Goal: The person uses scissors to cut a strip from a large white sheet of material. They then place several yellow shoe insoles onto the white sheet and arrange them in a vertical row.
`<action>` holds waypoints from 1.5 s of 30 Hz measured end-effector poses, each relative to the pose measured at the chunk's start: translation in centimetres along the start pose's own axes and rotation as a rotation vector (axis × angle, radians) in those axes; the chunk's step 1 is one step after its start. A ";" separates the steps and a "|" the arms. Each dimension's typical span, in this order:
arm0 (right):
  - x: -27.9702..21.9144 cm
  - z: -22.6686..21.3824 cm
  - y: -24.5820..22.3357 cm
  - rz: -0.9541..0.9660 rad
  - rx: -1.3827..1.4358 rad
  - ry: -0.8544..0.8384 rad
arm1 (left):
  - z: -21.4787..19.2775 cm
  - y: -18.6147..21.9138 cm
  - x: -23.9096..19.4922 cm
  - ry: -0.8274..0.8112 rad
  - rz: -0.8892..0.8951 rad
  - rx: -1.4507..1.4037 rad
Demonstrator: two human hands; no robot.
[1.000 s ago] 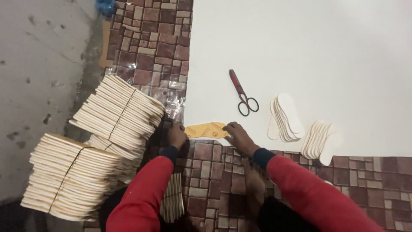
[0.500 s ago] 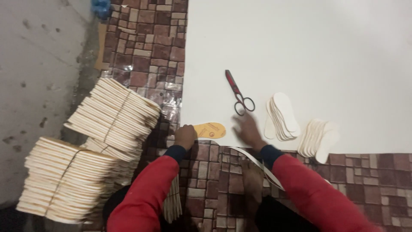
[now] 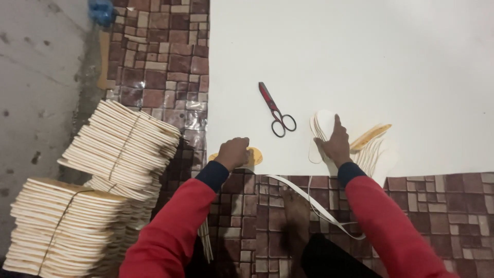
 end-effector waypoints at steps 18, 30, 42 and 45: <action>0.3 -1.5 -1.1 0.121 0.158 0.034 | 0.8 0.5 0.1 -0.046 0.001 -0.013; 4.2 -0.9 2.0 0.166 -0.119 -0.001 | 1.4 -0.1 0.3 -0.049 0.012 0.012; 1.4 3.4 -3.4 -0.204 -0.583 -0.318 | 1.0 -0.9 0.1 -0.041 0.014 0.004; 2.1 6.6 -1.6 -0.196 -0.513 -0.348 | 0.3 -1.1 -0.2 -0.053 0.000 0.009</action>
Point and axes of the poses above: each hand's wrist, its own x-axis towards the middle knuckle, its own z-axis out of the palm, y = z × x, the point moved 6 cm from there along x, towards the middle knuckle, and after that the axes turned 14 degrees about -z, right-handed, at the moved point
